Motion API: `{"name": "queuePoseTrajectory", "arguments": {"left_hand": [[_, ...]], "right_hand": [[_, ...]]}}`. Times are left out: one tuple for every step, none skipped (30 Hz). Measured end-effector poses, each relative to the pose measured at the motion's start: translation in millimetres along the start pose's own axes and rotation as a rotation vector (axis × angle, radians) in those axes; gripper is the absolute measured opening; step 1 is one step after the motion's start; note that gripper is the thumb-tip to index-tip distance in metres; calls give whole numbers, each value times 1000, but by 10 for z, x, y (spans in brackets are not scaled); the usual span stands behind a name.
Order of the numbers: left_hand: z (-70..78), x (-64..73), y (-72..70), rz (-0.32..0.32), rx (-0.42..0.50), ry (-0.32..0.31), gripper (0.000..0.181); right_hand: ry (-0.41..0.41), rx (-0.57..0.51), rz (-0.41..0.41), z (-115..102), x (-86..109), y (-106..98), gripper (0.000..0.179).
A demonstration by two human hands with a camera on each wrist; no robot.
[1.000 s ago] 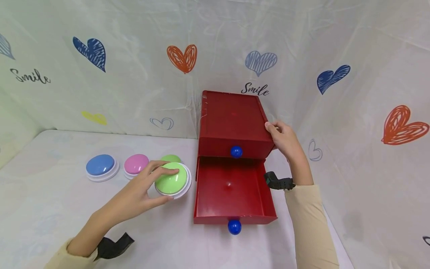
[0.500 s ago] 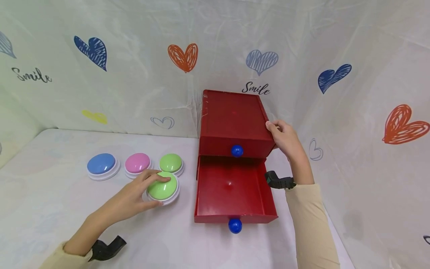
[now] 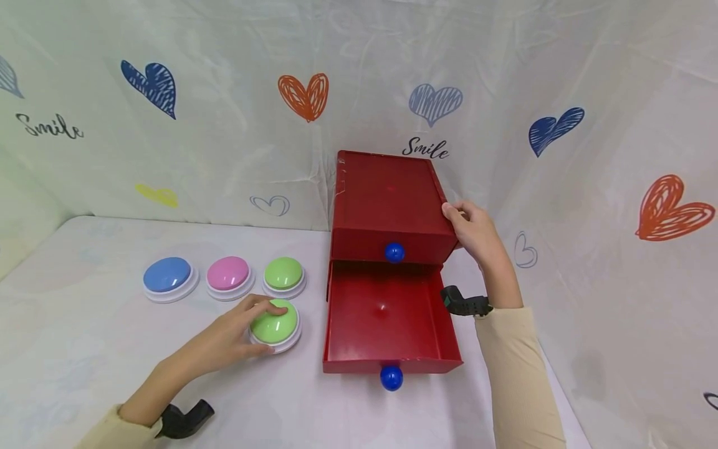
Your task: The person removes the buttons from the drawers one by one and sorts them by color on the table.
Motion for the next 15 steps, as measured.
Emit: {"name": "queuePoseTrajectory", "arguments": {"left_hand": [[-9, -2, 13, -2, 8, -2, 52], [-17, -3, 27, -6, 14, -5, 52], [-24, -5, 39, -10, 20, -6, 51], [-32, -6, 53, -14, 25, -9, 51], [-44, -6, 66, -18, 27, -12, 51], [-51, -6, 78, -22, 31, -15, 51], [-59, -5, 85, -23, 32, -15, 52], [-64, -5, 92, -25, 32, -16, 52], [-71, -5, 97, -25, 30, -17, 52], [-74, -5, 99, -24, 28, -17, 52], [-77, -6, 101, -23, 24, -15, 52], [-79, -8, 100, -21, 22, -13, 52], [-82, -10, 100, -19, 19, -13, 52], [-84, -12, 100, -18, 17, -14, 52], [-89, -12, 102, -18, 18, -17, 53]], "right_hand": [[0, -1, 0, 0, 0, 1, 60], [1, -1, -1, 0, 1, 1, 60], [2, 0, -1, 0, 0, 2, 60], [3, 1, -1, 0, 0, 1, 60], [3, 1, -2, 0, -1, 1, 60], [4, 1, -2, 0, -1, 2, 60], [4, 1, -2, 0, -2, 2, 60], [5, 1, -2, 0, -4, 2, 60], [4, 1, -1, -1, -5, 2, 60], [4, 0, -1, -1, -7, 2, 60], [4, -2, -1, -1, -9, 2, 60], [3, -3, 0, -1, -10, 2, 59], [3, -4, 1, -1, -12, 2, 59], [3, -5, 1, 0, -13, 2, 59], [3, -6, 1, 0, -14, 2, 59]]}}
Point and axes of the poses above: each hand's wrist, its own x-axis away from the middle knuckle, its own y-axis out of the palm, z = x × y, the point moved 9 cm from there along -x, towards the middle knuckle, and after that the axes turned 13 degrees about y, right-handed, at the moved point
